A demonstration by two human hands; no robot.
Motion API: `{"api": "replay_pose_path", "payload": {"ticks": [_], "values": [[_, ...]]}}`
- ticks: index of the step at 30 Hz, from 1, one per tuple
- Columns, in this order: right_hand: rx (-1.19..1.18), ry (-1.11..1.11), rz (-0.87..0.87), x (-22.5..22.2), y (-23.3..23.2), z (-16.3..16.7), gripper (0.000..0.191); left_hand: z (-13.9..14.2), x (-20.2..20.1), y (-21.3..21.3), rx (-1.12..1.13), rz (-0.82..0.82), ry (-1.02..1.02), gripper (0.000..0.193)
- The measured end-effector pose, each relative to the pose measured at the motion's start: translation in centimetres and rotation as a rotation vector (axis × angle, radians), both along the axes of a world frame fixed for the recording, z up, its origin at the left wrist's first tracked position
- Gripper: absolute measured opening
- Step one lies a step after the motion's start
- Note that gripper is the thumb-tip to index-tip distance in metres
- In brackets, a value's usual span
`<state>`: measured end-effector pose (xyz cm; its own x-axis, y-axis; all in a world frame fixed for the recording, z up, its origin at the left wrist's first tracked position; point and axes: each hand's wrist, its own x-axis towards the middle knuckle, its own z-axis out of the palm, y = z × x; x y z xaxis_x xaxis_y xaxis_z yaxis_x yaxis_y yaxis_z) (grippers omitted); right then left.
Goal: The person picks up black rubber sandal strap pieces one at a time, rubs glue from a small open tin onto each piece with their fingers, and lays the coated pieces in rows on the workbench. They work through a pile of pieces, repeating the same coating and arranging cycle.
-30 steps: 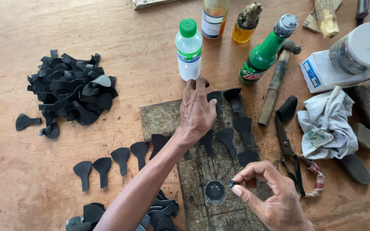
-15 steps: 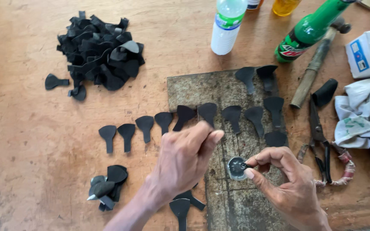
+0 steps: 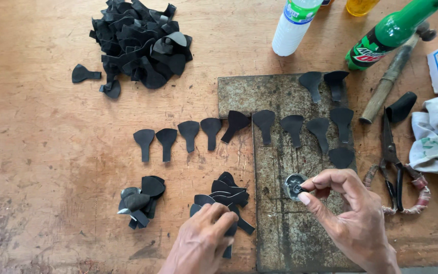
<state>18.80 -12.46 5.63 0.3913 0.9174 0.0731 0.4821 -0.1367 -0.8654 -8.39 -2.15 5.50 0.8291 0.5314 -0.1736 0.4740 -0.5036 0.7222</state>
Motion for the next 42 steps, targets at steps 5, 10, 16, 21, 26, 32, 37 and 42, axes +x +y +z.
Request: {"api": "replay_pose_path", "payload": {"ticks": [5,10,16,21,26,32,37,42], "values": [[0.008,0.011,0.009,-0.2,0.6,-0.1,0.028,-1.0,-0.5,-0.3,0.048,0.057,0.051,0.023],[-0.010,-0.015,0.008,0.0,0.8,-0.4,0.028,-1.3,-0.1,0.2,-0.007,0.097,0.048,0.032],[0.012,-0.012,-0.017,0.7,0.4,-0.7,0.029,0.3,-0.3,1.7,-0.145,0.072,0.136,0.014],[0.033,0.068,-0.048,0.7,0.2,-0.8,0.028,1.2,-0.1,2.6,-0.695,0.417,-0.371,0.021],[0.106,0.210,-0.072,-0.1,0.3,-0.6,0.030,-1.8,3.5,2.2,-0.972,0.469,-0.729,0.032],[0.204,0.337,-0.089,-0.9,1.7,-0.9,0.030,-4.6,6.3,1.6,-1.312,0.532,-0.932,0.028],[0.227,0.356,-0.103,-1.4,3.0,-0.6,0.028,-4.5,7.1,1.4,-1.455,0.592,-0.917,0.032],[0.333,0.388,-0.087,-2.0,3.7,0.0,0.030,-3.9,7.4,1.3,-1.451,0.607,-0.906,0.036]]}}
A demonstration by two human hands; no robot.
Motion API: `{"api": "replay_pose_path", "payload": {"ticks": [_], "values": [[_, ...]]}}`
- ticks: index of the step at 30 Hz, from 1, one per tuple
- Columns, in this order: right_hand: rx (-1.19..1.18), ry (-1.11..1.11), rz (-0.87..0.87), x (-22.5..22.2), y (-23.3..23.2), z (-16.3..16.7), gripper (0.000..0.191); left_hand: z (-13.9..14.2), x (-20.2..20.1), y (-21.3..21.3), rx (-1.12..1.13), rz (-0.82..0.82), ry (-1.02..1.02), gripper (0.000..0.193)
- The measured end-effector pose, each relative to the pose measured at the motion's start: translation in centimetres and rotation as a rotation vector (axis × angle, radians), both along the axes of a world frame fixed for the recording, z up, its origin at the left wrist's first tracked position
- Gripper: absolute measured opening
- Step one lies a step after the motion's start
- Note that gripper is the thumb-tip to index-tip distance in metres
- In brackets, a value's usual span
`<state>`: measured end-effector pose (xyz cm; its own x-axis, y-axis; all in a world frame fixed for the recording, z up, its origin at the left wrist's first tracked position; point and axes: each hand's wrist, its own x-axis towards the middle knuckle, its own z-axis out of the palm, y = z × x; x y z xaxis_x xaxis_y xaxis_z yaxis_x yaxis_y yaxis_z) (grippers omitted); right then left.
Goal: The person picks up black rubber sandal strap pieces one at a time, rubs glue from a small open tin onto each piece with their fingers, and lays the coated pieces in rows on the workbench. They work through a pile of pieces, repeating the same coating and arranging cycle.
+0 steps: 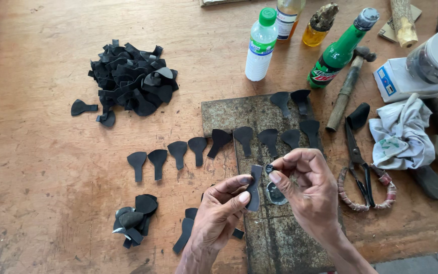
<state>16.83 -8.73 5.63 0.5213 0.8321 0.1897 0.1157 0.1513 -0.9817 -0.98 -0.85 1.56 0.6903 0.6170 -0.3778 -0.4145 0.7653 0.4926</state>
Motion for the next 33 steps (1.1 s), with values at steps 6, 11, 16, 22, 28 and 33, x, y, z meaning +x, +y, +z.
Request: {"api": "replay_pose_path", "payload": {"ticks": [6,11,16,22,28,33], "values": [[-0.039,-0.092,-0.023,-0.1,0.5,-0.2,0.030,-0.3,0.2,0.2,-0.002,-0.002,0.011,0.039],[-0.063,-0.278,0.024,0.1,0.1,-0.3,0.030,-0.8,0.4,0.4,-0.020,0.016,-0.037,0.038],[-0.080,-0.196,-0.035,0.3,0.4,-0.1,0.032,-0.9,0.6,0.3,-0.002,0.002,-0.035,0.038],[-0.108,-0.352,0.008,0.3,0.4,0.1,0.031,-1.1,0.6,0.4,0.010,0.012,-0.020,0.038],[-0.086,-0.214,-0.055,0.3,0.6,0.0,0.030,-1.2,0.7,0.4,-0.004,0.004,-0.021,0.038],[-0.139,-0.339,0.028,-0.3,0.1,-0.2,0.031,-1.2,0.7,0.6,0.016,0.019,-0.001,0.038]]}}
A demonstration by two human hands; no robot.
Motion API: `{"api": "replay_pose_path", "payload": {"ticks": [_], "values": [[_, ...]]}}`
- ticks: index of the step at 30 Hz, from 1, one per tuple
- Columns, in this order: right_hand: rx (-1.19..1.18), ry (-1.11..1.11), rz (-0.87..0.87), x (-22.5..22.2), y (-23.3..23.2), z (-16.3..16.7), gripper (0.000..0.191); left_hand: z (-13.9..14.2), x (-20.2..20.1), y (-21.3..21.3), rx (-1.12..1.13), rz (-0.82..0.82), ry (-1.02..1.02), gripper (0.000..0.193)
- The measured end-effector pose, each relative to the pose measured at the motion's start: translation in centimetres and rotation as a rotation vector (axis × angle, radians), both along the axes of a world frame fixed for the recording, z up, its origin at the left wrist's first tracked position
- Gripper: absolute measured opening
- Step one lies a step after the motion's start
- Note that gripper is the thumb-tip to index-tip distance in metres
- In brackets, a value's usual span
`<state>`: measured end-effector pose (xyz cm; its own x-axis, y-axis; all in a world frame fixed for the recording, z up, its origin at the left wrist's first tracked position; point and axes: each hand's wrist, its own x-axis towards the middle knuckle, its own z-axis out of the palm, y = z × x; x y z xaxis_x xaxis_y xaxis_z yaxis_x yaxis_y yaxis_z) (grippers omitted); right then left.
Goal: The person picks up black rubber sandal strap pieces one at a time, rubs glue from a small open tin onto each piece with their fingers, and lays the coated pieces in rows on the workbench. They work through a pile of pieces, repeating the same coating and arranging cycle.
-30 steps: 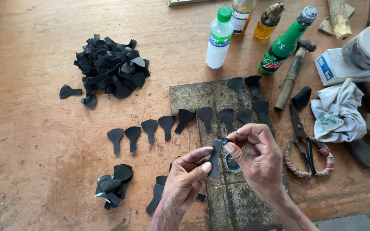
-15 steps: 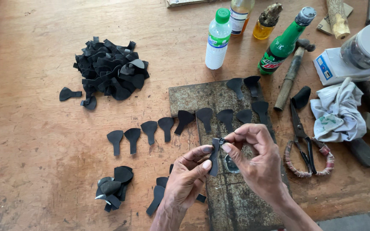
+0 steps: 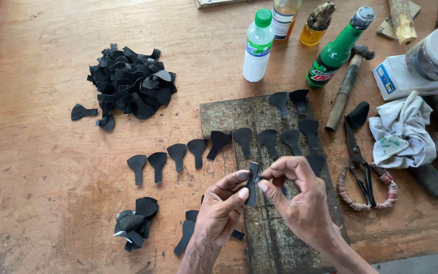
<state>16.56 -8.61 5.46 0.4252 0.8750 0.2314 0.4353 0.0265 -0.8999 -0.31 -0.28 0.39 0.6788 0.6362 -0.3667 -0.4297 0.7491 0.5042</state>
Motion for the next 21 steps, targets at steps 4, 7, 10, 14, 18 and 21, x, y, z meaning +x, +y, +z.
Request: {"api": "replay_pose_path", "payload": {"ticks": [4,7,10,14,18,21], "values": [[-0.026,0.010,0.015,0.4,-0.5,0.1,0.030,0.0,-0.1,0.1,0.039,-0.008,-0.010,0.038],[-0.029,0.127,-0.024,0.4,-0.5,0.1,0.033,0.1,0.1,0.0,0.054,-0.007,-0.017,0.037],[-0.064,0.049,0.025,0.5,-0.5,0.0,0.031,0.2,0.2,0.0,0.060,-0.003,-0.019,0.037],[-0.058,0.023,0.036,0.5,-0.8,0.2,0.033,0.3,0.0,0.0,0.078,0.008,-0.019,0.035],[-0.136,0.053,0.067,-0.2,-1.0,0.5,0.026,0.0,0.4,0.0,0.105,0.065,-0.016,0.035],[-0.168,0.059,0.119,-0.3,-1.7,1.1,0.028,-0.2,0.3,0.0,0.093,0.102,-0.021,0.035]]}}
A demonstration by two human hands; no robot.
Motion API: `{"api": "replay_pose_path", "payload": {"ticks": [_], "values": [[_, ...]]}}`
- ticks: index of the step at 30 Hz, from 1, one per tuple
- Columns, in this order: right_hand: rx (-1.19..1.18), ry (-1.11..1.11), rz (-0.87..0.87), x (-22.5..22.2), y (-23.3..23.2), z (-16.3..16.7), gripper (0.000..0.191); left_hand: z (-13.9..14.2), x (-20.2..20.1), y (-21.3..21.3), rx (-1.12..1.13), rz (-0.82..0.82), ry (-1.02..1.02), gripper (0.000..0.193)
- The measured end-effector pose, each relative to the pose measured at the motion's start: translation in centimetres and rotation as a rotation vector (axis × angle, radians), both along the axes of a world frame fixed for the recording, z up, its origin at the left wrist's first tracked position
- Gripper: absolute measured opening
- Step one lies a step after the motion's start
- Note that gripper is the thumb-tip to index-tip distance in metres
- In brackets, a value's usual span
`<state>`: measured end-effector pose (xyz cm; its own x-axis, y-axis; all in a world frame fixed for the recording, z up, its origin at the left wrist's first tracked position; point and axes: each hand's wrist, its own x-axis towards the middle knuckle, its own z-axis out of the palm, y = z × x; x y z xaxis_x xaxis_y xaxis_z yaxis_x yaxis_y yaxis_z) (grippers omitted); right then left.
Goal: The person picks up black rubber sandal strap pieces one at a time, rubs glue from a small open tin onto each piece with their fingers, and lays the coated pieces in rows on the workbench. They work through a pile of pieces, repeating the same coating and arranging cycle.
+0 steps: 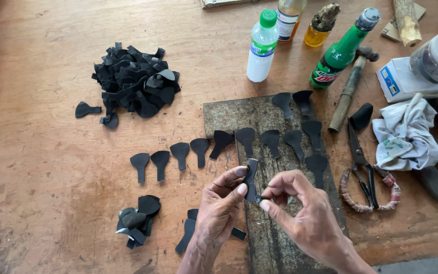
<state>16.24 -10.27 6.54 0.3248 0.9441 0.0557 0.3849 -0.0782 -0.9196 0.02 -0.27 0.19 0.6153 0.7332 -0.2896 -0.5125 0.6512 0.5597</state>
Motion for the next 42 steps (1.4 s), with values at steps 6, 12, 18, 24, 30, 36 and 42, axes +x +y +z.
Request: {"api": "replay_pose_path", "payload": {"ticks": [6,12,18,24,30,36,42], "values": [[0.035,-0.016,-0.082,0.7,1.4,-0.4,0.026,0.0,0.1,-0.1,0.044,-0.031,0.010,0.035],[-0.016,-0.054,-0.002,-0.2,0.1,0.1,0.025,0.1,0.1,-0.1,0.024,0.061,0.061,0.038],[-0.021,-0.041,-0.089,1.2,1.8,-0.1,0.029,-0.1,0.2,-0.3,0.051,-0.001,0.065,0.035],[-0.007,-0.075,-0.037,-0.6,0.6,-0.8,0.025,-0.4,0.1,-0.4,0.084,0.130,0.133,0.039],[0.162,-0.160,-0.054,-1.3,-0.1,-1.6,0.025,0.6,0.2,-0.1,0.047,0.150,0.154,0.043],[0.134,0.004,-0.127,-0.6,0.6,-1.4,0.030,1.8,0.2,0.3,-0.005,0.041,0.229,0.073],[0.160,-0.003,-0.147,0.5,0.8,-0.6,0.030,0.9,-0.9,0.2,-0.028,-0.151,0.161,0.043]]}}
